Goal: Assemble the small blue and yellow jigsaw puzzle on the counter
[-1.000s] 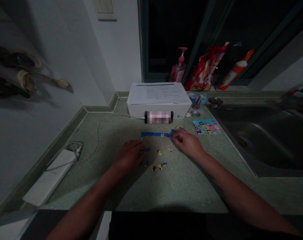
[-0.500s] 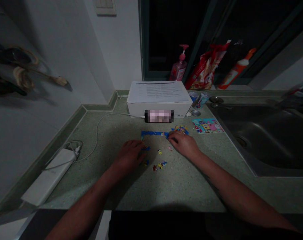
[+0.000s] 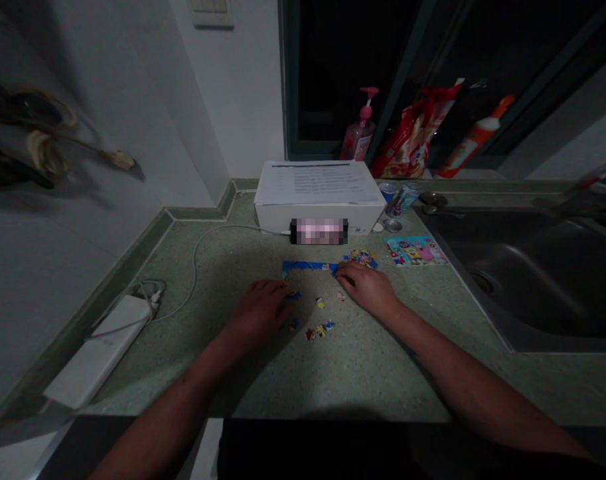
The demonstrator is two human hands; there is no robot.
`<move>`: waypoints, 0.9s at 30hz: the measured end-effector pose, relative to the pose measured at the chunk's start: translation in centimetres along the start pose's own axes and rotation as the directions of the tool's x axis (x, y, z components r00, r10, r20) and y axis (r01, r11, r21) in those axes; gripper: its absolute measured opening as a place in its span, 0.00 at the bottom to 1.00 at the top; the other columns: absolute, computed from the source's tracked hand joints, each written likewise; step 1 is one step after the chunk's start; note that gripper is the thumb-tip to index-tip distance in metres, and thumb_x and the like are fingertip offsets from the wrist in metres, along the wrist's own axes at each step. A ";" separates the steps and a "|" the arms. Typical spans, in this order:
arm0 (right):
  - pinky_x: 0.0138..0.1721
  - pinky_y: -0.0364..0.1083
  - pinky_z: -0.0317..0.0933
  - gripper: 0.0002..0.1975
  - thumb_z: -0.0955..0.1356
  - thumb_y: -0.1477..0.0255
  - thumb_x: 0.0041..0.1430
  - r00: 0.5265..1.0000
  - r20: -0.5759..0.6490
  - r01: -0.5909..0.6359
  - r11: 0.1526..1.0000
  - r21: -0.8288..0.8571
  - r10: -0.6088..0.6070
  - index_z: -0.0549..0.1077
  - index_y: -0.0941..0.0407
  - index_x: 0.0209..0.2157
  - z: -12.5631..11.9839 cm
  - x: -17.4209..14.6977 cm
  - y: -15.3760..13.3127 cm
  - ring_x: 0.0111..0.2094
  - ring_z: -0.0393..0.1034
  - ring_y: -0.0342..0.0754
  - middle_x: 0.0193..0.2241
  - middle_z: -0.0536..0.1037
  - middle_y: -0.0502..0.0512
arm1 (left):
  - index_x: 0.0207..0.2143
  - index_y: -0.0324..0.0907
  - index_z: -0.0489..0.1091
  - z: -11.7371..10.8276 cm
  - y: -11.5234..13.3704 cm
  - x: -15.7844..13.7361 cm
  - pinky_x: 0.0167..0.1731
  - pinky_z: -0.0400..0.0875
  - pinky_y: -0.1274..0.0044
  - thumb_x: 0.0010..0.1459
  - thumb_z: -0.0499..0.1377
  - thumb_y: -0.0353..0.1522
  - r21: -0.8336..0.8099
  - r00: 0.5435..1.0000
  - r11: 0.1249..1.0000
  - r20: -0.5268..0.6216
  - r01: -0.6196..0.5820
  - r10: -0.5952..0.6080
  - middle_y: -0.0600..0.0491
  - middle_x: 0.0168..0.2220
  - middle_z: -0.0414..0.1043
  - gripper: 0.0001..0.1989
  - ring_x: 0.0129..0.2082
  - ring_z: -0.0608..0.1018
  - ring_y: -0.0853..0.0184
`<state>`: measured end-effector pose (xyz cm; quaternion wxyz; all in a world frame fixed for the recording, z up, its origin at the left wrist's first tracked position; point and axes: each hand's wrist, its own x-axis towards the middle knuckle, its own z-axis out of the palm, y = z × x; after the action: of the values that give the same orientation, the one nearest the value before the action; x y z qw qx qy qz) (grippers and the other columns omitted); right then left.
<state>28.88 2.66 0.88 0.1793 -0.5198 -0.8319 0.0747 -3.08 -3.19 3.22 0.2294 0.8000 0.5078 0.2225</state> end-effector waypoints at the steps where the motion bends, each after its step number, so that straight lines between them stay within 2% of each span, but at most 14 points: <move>1: 0.48 0.51 0.77 0.11 0.69 0.74 0.75 1.000 0.002 0.000 1.000 -0.003 0.000 0.85 0.49 0.46 0.0 0.0 -0.1 0.51 0.84 0.55 0.54 0.88 0.56 | 0.51 0.55 0.82 0.0 0.0 0.0 0.67 0.70 0.48 0.64 0.66 0.33 -0.014 1.000 1.000 -0.009 0.001 -0.002 0.46 0.56 0.83 0.14 0.59 0.80 0.45; 6: 0.47 0.49 0.76 0.09 0.70 0.75 0.75 1.000 0.006 -0.002 1.000 -0.013 0.002 0.85 0.51 0.47 -0.2 -0.1 -0.2 0.51 0.83 0.53 0.55 0.86 0.57 | 0.51 0.53 0.82 -0.1 0.2 0.0 0.67 0.69 0.47 0.64 0.65 0.33 -0.031 1.000 0.999 -0.004 0.013 -0.013 0.45 0.56 0.83 0.14 0.59 0.81 0.45; 13: 0.40 0.50 0.73 0.15 0.66 0.70 0.76 0.999 -0.047 0.024 0.998 -0.062 -0.027 0.85 0.51 0.54 0.2 -0.3 0.3 0.46 0.81 0.56 0.51 0.85 0.60 | 0.52 0.51 0.82 -0.4 0.5 0.0 0.67 0.69 0.47 0.66 0.64 0.33 0.011 0.999 1.000 0.030 0.019 -0.020 0.44 0.58 0.82 0.14 0.61 0.80 0.43; 21: 0.38 0.48 0.71 0.14 0.68 0.71 0.76 1.000 -0.008 -0.014 0.995 -0.095 0.013 0.85 0.51 0.54 0.1 -0.3 -0.2 0.45 0.81 0.54 0.49 0.84 0.60 | 0.49 0.54 0.82 -0.3 0.3 0.1 0.67 0.69 0.48 0.63 0.66 0.33 -0.057 1.000 0.998 -0.003 0.017 -0.018 0.45 0.54 0.83 0.13 0.59 0.81 0.44; 27: 0.38 0.49 0.71 0.14 0.68 0.70 0.75 1.000 -0.001 -0.016 0.993 -0.113 0.016 0.85 0.51 0.54 0.1 -0.2 -0.3 0.44 0.81 0.55 0.49 0.84 0.60 | 0.51 0.52 0.82 -0.2 0.3 0.0 0.68 0.68 0.44 0.64 0.67 0.32 -0.048 1.000 0.999 0.014 0.009 -0.009 0.43 0.58 0.82 0.14 0.61 0.80 0.40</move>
<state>28.72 2.37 0.86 0.1490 -0.5360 -0.8305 0.0287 -3.01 -3.31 3.55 0.2530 0.7934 0.5043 0.2282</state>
